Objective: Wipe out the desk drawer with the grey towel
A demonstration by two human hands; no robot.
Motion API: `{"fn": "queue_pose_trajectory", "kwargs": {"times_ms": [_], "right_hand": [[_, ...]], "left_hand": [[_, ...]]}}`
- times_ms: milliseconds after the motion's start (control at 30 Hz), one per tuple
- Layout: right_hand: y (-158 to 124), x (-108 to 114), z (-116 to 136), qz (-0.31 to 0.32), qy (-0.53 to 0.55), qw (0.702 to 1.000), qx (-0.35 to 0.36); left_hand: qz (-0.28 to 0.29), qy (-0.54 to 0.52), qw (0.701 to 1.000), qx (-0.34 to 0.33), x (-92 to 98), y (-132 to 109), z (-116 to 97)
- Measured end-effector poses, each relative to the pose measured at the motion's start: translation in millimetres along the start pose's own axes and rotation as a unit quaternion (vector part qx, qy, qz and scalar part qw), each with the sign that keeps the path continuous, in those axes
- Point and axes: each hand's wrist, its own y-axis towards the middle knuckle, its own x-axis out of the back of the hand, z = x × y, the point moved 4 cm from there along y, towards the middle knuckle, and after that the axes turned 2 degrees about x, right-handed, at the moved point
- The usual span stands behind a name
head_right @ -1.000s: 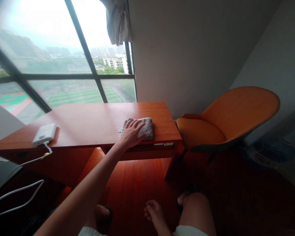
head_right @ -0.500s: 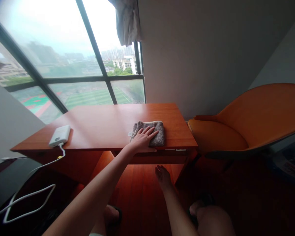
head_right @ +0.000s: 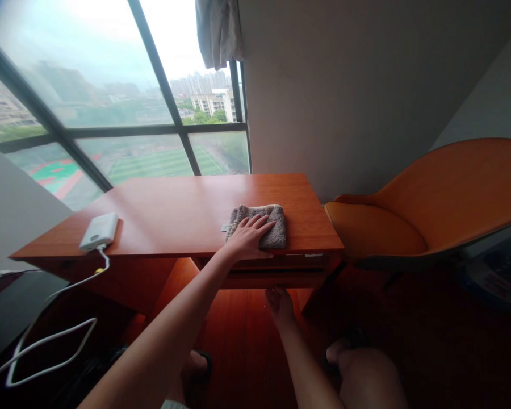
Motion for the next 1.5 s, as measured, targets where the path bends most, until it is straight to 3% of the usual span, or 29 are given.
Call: {"fn": "queue_pose_trajectory", "kwargs": {"times_ms": [1100,1500], "right_hand": [[-112.9,59.7,-33.0,-0.113,0.03,0.993,0.0],[-146.3,93.4,-41.0,-0.142,-0.075,0.987,0.022]], "left_hand": [[0.046,0.002,0.999,0.002,-3.7,5.4,8.4],[0.046,0.019,0.999,0.007,4.1,4.5,4.1]]}}
